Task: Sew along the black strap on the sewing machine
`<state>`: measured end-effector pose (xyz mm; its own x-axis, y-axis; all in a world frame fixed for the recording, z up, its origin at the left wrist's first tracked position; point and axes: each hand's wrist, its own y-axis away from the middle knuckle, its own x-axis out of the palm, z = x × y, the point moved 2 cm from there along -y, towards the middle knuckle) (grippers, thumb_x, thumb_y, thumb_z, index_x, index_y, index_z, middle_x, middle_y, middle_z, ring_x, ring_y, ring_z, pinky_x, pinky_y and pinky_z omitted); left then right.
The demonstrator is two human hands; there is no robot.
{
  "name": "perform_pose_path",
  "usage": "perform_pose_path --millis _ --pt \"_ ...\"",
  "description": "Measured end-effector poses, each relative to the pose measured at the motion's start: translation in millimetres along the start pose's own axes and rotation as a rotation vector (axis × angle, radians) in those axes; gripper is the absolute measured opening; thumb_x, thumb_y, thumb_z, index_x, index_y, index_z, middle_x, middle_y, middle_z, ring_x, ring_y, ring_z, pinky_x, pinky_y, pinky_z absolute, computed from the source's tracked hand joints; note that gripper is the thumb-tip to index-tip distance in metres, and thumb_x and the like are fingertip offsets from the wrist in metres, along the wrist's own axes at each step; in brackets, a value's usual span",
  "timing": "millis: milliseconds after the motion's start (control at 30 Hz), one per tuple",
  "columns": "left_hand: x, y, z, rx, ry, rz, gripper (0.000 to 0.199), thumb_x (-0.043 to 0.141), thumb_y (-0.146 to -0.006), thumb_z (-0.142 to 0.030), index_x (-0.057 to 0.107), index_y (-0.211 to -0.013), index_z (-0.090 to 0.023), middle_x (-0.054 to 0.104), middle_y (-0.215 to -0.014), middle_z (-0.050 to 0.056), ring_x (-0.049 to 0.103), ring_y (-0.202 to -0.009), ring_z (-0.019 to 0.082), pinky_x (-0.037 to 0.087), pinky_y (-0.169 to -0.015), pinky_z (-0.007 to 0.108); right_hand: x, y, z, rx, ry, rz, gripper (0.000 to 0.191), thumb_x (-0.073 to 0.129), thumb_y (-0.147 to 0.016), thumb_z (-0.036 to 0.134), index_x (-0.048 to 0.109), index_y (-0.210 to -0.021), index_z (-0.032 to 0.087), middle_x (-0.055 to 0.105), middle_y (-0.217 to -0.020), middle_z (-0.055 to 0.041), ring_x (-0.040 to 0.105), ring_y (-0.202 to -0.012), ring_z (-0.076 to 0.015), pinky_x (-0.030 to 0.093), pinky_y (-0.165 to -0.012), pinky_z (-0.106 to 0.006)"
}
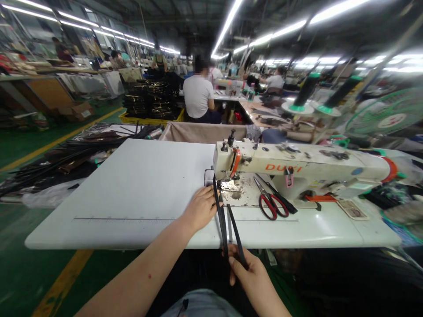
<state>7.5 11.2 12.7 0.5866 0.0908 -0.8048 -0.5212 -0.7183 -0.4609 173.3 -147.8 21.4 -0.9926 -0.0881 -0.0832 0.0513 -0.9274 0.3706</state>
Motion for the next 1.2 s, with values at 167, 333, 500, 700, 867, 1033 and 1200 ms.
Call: perform_pose_path --millis 167,333,500,700,867,1033,1200 --pt "-1.8 0 -1 -0.028 0.004 0.01 0.034 0.048 -0.102 -0.033 0.067 -0.124 -0.015 0.066 -0.134 0.011 0.052 -0.133 0.028 0.037 -0.115 0.05 0 4 -7 -0.015 0.054 0.009 0.06 0.067 -0.078 0.064 0.069 -0.109 0.013 0.068 -0.1 -0.0115 0.054 -0.053 -0.0123 0.05 -0.063 -0.033" --pt "-2.4 0 -2 -0.053 0.025 0.0 0.035 0.048 -0.103 -0.034 0.066 -0.126 -0.016 0.066 -0.134 0.011 0.054 -0.131 0.028 0.037 -0.115 0.05 4 5 -9 0.002 0.089 0.053 0.052 0.066 -0.081 0.059 0.07 -0.11 0.016 0.063 -0.087 -0.0059 0.052 -0.052 -0.0118 0.045 -0.053 -0.029" --pt "-2.3 1 -2 -0.053 0.031 -0.003 0.035 0.048 -0.103 -0.034 0.066 -0.127 -0.017 0.066 -0.133 0.012 0.055 -0.131 0.029 0.037 -0.115 0.05 7 5 -11 0.079 0.102 0.118 0.056 0.063 -0.081 0.063 0.068 -0.11 0.015 0.06 -0.079 -0.0038 0.047 -0.049 -0.0092 0.037 -0.049 -0.026" --pt "-1.2 0 -2 -0.053 0.015 -0.004 0.037 0.047 -0.103 -0.036 0.065 -0.126 -0.015 0.065 -0.133 0.014 0.055 -0.131 0.03 0.038 -0.115 0.05 5 11 -6 0.04 0.118 0.16 0.057 0.055 -0.087 0.07 0.063 -0.105 0.016 0.06 -0.079 -0.0032 0.049 -0.052 -0.0098 0.037 -0.051 -0.025" --pt "-3.6 -2 -4 -0.046 0.054 0.002 0.034 0.05 -0.101 -0.035 0.066 -0.124 -0.015 0.067 -0.129 0.015 0.057 -0.129 0.03 0.039 -0.114 0.051 -2 15 3 0.019 0.016 0.093 0.059 0.037 -0.095 0.072 0.058 -0.084 0.019 0.059 -0.073 -0.0036 0.05 -0.054 -0.0114 0.034 -0.052 -0.027" --pt "-5.7 -3 -8 -0.072 0.058 -0.007 0.035 0.051 -0.101 -0.033 0.065 -0.125 -0.012 0.066 -0.13 0.017 0.056 -0.13 0.031 0.038 -0.115 0.05 -11 13 3 -0.019 0.168 -0.003 0.054 0.041 -0.096 0.068 0.058 -0.076 0.02 0.057 -0.07 -0.0037 0.052 -0.066 -0.0173 0.04 -0.063 -0.029" --pt "-6.7 -3 -9 -0.061 0.034 0.002 0.037 0.049 -0.102 -0.034 0.065 -0.126 -0.01 0.066 -0.131 0.017 0.055 -0.131 0.031 0.037 -0.116 0.049 -20 8 5 -0.189 0.336 -0.11 0.045 0.045 -0.097 0.059 0.064 -0.077 0.023 0.062 -0.084 -0.0055 0.057 -0.087 -0.0229 0.043 -0.085 -0.032"
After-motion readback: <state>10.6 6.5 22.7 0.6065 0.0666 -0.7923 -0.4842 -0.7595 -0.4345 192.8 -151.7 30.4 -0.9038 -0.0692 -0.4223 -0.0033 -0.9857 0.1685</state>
